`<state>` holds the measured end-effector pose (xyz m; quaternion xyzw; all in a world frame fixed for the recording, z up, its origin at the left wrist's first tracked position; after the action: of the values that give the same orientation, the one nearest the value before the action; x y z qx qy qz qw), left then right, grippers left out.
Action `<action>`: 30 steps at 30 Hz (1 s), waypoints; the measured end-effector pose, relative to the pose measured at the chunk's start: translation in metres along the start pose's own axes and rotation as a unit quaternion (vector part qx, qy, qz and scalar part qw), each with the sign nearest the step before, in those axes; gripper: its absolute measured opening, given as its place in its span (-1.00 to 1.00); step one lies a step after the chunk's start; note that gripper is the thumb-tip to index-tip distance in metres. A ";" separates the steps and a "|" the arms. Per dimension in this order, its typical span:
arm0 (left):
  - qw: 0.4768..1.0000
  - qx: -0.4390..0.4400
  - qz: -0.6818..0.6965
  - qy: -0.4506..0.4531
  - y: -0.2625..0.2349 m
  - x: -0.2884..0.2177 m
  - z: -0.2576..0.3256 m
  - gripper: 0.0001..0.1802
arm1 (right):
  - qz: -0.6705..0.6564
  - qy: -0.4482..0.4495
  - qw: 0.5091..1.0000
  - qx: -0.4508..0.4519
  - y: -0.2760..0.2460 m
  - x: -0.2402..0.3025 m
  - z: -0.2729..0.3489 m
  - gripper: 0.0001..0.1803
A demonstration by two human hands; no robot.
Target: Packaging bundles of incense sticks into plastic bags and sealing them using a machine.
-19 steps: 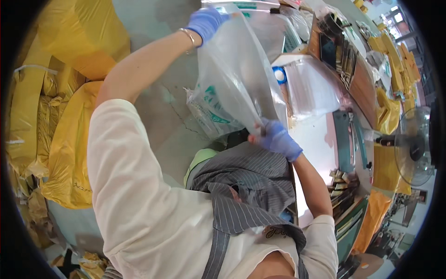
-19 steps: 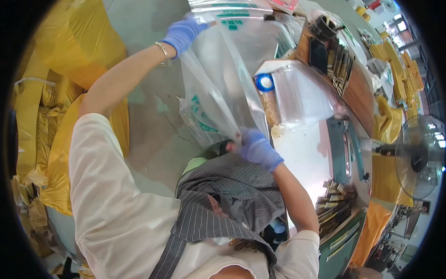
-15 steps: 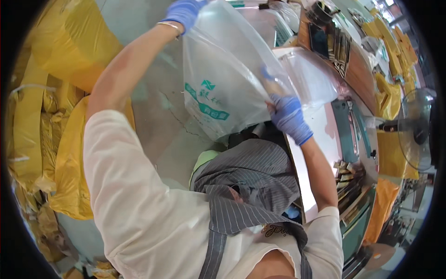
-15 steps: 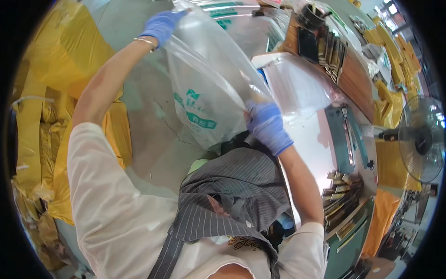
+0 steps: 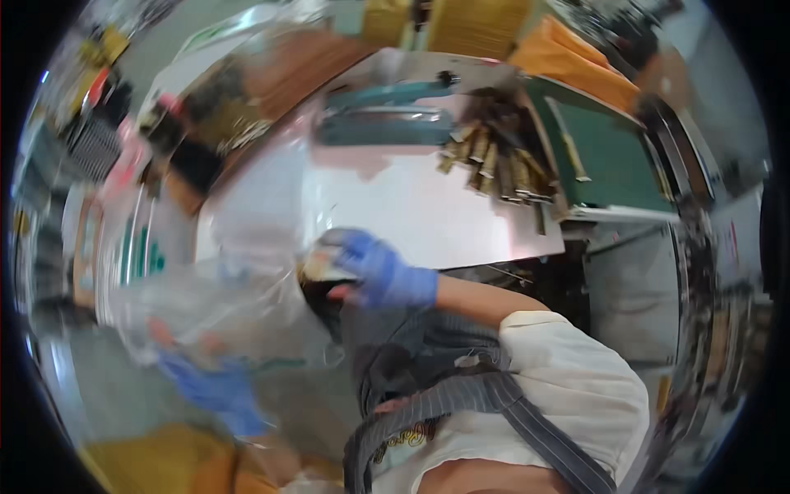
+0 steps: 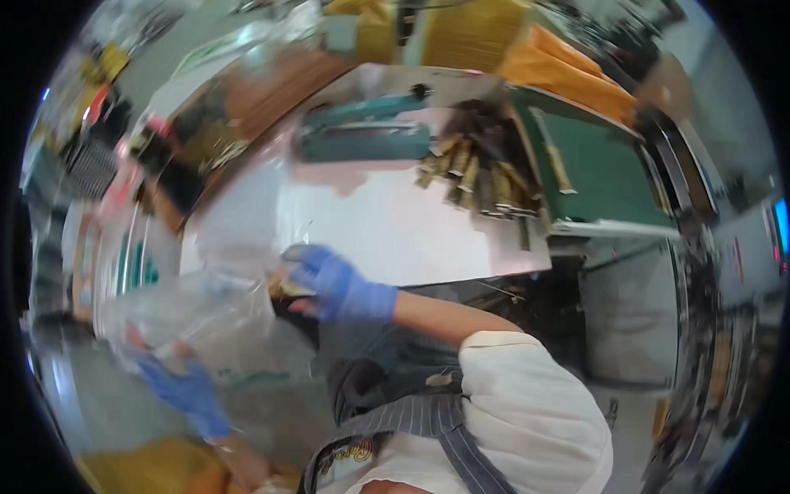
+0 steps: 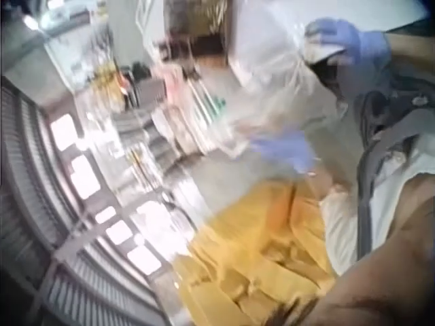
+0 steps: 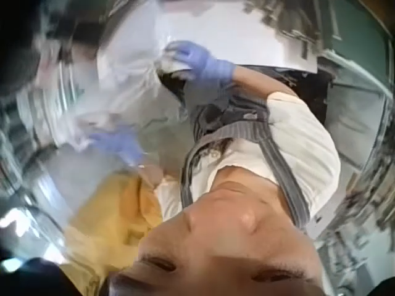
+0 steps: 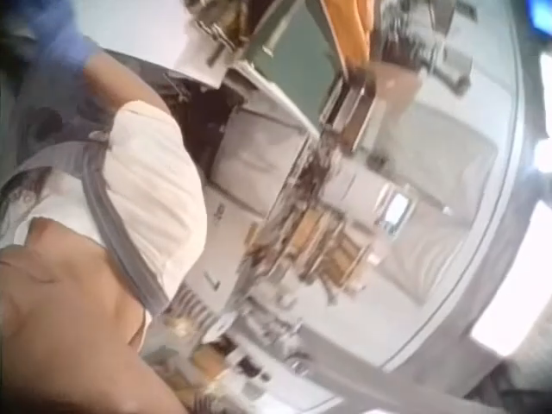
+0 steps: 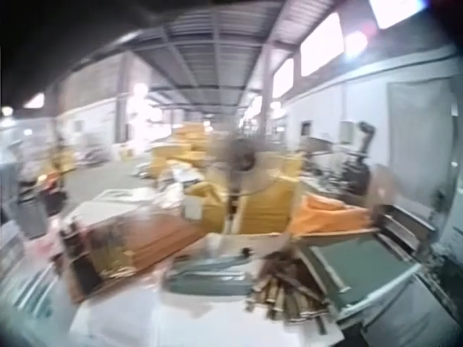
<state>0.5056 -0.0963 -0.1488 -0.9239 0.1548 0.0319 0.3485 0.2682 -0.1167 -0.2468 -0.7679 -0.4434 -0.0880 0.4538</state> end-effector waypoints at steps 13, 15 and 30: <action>0.835 0.440 0.326 0.048 0.401 -0.385 0.032 -0.20 | 0.559 0.397 0.723 -0.082 -0.281 -0.229 0.162 -0.36; 0.852 0.373 0.367 0.015 0.414 -0.406 0.028 -0.02 | 0.441 0.451 0.767 -0.113 -0.267 -0.256 0.178 -0.26; 0.789 0.517 0.325 -0.060 0.468 -0.451 0.045 0.40 | 0.221 0.646 0.673 -0.285 -0.266 -0.369 0.201 -0.10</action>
<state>-0.0649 -0.2799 -0.4041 -0.4965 0.4186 0.1135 0.7519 -0.2063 -0.1311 -0.3961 -0.6872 0.1897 -0.5814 0.3920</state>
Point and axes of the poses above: each hand's wrist, its own z-axis away from the middle knuckle, its own y-axis out of the palm, x = y × z, the point moved 6 cm from there along -z, towards the middle knuckle, and after that the axes turned 5 degrees about y, right-handed, at the moved point
